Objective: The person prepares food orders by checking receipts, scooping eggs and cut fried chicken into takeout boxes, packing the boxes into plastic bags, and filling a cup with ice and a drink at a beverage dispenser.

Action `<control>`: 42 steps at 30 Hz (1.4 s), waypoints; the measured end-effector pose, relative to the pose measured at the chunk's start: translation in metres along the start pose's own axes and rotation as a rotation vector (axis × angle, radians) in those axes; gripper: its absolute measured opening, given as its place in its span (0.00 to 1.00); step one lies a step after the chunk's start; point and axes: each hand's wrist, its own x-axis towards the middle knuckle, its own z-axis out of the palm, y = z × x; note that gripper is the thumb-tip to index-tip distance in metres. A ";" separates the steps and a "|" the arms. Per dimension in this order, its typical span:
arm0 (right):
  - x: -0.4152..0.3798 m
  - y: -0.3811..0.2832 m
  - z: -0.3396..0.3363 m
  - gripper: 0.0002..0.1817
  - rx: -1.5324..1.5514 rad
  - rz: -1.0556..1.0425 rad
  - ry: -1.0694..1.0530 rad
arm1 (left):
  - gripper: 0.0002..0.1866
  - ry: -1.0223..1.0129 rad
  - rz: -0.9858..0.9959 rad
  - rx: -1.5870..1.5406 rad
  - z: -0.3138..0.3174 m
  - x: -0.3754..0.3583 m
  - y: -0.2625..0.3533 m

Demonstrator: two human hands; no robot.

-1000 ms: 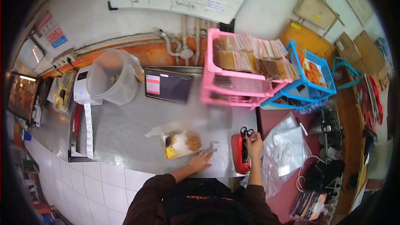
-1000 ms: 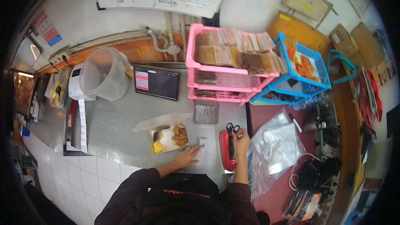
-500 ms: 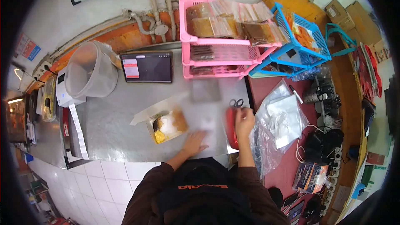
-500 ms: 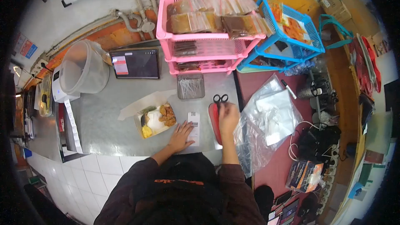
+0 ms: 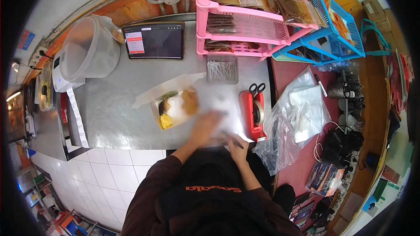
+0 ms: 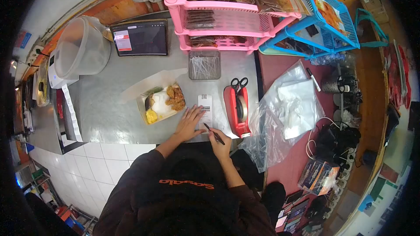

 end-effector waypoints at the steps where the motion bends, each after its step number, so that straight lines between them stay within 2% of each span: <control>1: 0.000 0.003 0.002 0.09 -0.002 0.007 -0.001 | 0.41 -0.003 -0.008 0.020 0.001 0.000 -0.001; 4: -0.001 0.008 0.004 0.08 -0.028 0.028 0.007 | 0.42 -0.004 -0.015 0.036 0.001 0.000 0.000; 6: -0.003 0.009 0.002 0.07 -0.055 0.010 0.112 | 0.42 0.002 -0.014 0.032 0.000 0.000 0.000; 10: -0.001 0.006 0.005 0.08 0.016 -0.019 0.164 | 0.42 0.021 -0.005 0.075 0.008 -0.002 -0.004; 13: -0.002 0.003 0.004 0.08 -0.013 -0.006 0.133 | 0.42 0.026 -0.002 0.090 0.007 -0.001 -0.005; 15: -0.005 0.013 0.003 0.06 -0.003 0.063 0.197 | 0.42 0.030 0.000 0.077 0.006 -0.002 -0.005; 18: -0.007 0.015 0.005 0.05 -0.049 0.061 0.126 | 0.42 0.012 -0.008 0.079 0.007 -0.001 -0.003; 21: -0.007 0.009 0.003 0.05 -0.027 -0.024 0.163 | 0.42 0.002 -0.017 0.084 0.003 -0.001 -0.003; 22: -0.006 0.016 0.001 0.05 -0.052 0.052 0.177 | 0.42 0.013 -0.009 0.090 0.005 -0.001 -0.004; 25: -0.005 0.015 0.001 0.05 0.009 0.022 0.204 | 0.42 0.016 0.000 0.098 0.004 -0.002 -0.004; 29: -0.007 0.008 0.005 0.06 -0.038 0.041 0.053 | 0.42 -0.036 -0.001 0.082 -0.009 0.000 0.005; 30: -0.007 0.009 0.004 0.06 0.044 0.076 0.057 | 0.42 -0.034 -0.002 0.084 -0.006 0.000 0.003; 34: -0.005 0.014 -0.001 0.06 0.045 0.073 0.163 | 0.42 -0.006 0.005 0.119 0.002 -0.003 -0.002; 37: -0.009 0.013 0.002 0.06 0.039 0.037 0.075 | 0.41 -0.005 0.001 0.109 -0.002 -0.003 0.002; 40: -0.007 0.020 -0.002 0.06 0.027 0.066 0.162 | 0.41 0.005 0.004 0.091 -0.004 -0.003 0.002; 42: -0.009 0.021 -0.002 0.06 0.044 0.054 0.138 | 0.41 0.018 0.012 0.084 -0.003 -0.003 0.002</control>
